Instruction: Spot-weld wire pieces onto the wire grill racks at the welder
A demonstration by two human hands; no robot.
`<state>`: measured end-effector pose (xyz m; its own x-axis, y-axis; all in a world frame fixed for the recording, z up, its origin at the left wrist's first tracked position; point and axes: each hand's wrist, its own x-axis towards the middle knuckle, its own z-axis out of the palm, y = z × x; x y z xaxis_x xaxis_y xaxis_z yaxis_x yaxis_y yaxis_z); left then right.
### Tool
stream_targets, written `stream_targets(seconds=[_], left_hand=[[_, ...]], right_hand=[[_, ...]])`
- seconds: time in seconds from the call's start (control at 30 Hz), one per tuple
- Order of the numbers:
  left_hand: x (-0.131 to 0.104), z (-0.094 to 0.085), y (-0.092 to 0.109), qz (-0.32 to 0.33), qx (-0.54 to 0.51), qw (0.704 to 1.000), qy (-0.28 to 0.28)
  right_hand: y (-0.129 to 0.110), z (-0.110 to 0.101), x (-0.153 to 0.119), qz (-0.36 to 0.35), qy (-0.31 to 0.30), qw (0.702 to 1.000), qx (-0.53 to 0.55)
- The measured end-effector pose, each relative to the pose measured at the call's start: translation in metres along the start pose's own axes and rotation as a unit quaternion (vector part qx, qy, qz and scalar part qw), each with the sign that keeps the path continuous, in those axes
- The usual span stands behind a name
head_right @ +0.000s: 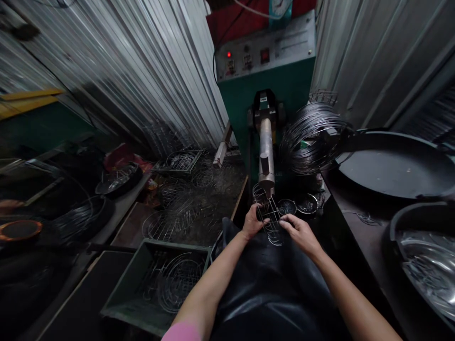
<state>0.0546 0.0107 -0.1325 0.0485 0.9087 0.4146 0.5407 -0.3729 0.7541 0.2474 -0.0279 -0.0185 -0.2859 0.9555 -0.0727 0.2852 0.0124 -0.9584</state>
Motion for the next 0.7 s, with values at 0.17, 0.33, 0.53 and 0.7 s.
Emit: stream_targets(seconds=[0.17, 0.33, 0.53, 0.7], left_hand=[[0.007, 0.001, 0.003, -0.034, -0.027, 0.999, -0.002], [0.008, 0.0, 0.003, -0.045, -0.048, 0.998, -0.012], [0.013, -0.006, 0.008, -0.072, -0.105, 0.99, -0.052], [0.019, -0.003, 0.01, -0.134, -0.168, 0.976, -0.037]], right_hand=[[-0.008, 0.001, 0.012, 0.002, 0.003, 1.0, -0.009], [0.003, 0.003, 0.005, 0.012, 0.001, 1.0, 0.008], [0.0, 0.003, 0.004, 0.012, 0.005, 1.0, 0.005], [-0.016, 0.001, 0.026, -0.007, 0.008, 1.0, 0.0]])
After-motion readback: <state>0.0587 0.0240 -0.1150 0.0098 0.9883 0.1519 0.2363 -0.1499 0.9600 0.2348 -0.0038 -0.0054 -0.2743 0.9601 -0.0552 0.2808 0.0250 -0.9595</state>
